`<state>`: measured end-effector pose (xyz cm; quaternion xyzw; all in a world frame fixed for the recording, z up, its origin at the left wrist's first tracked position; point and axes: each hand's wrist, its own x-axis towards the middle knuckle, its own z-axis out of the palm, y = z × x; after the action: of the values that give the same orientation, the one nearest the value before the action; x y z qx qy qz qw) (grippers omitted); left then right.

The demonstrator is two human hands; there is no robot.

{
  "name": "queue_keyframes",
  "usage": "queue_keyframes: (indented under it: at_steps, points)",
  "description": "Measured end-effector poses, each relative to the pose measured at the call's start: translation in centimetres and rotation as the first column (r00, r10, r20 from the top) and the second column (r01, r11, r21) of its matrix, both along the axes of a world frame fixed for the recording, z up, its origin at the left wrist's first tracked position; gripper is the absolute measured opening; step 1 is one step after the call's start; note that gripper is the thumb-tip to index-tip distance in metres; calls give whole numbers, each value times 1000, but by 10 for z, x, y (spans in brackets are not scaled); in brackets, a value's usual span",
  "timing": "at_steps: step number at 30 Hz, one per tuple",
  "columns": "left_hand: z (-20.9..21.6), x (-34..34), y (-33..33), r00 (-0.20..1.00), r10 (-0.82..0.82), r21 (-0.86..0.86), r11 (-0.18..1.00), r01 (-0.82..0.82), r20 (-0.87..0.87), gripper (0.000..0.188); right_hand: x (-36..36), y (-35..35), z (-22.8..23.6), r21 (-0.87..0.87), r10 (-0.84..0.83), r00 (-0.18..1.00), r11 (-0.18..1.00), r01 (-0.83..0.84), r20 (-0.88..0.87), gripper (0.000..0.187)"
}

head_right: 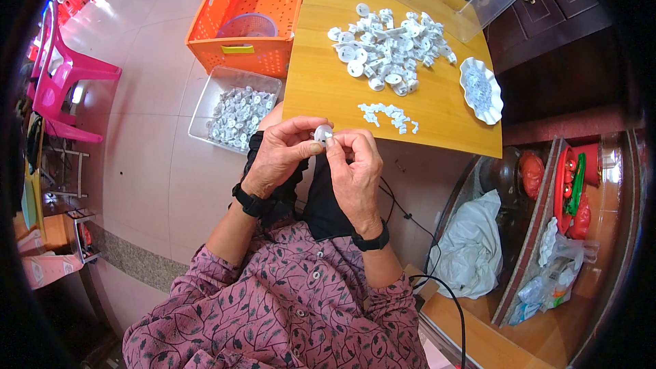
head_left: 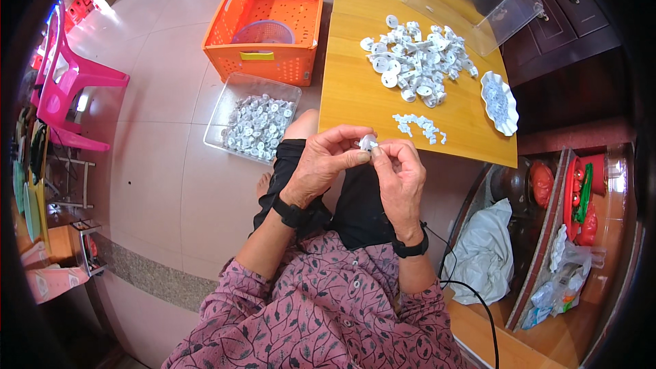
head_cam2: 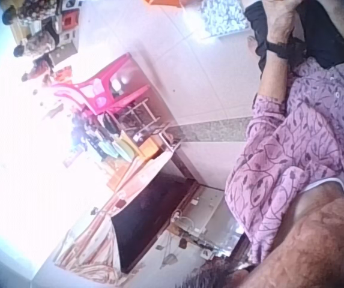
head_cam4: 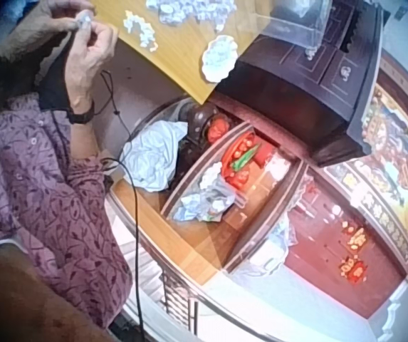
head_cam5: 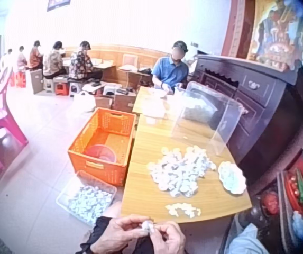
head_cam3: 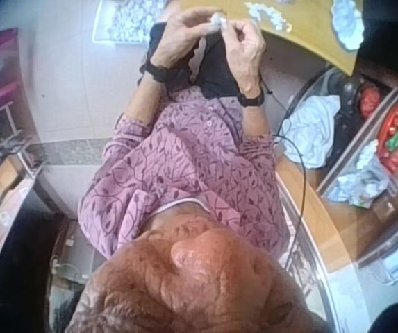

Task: Manually assemble small white plastic parts on a wooden table.

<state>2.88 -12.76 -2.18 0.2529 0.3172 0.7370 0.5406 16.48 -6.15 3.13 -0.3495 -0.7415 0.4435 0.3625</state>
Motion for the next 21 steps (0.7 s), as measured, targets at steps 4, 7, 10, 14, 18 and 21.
queue_keyframes:
  at_steps: [4, 7, 10, 14, 18, 21]
  points:
    - [1, 1, 0, 999, -1, 16, 1000, 1, -33, 36, 0, 1, 3, 83, -3, 999, 997, 0, 39, 8]
    - [4, 1, -1, 997, 4, 19, 1000, -3, -73, 36, 0, 2, 2, 111, 6, 999, 994, -10, 33, 8]
    - [4, 0, -2, 995, 4, 4, 1000, -4, -103, 36, 1, 1, 3, 118, 32, 999, 992, -35, 26, 7]
    - [3, -1, -2, 998, 0, -11, 1000, 0, -62, 35, 3, 2, 2, 53, 56, 998, 997, -56, -5, 7]
    - [0, 1, -2, 1000, -6, 3, 1000, 6, -16, 35, 4, 2, 3, 0, 59, 998, 998, -59, 0, 7]
    - [0, 1, -2, 999, -7, -2, 1000, 7, 35, 35, 3, 2, 0, -17, 62, 998, 998, -62, -15, 7]
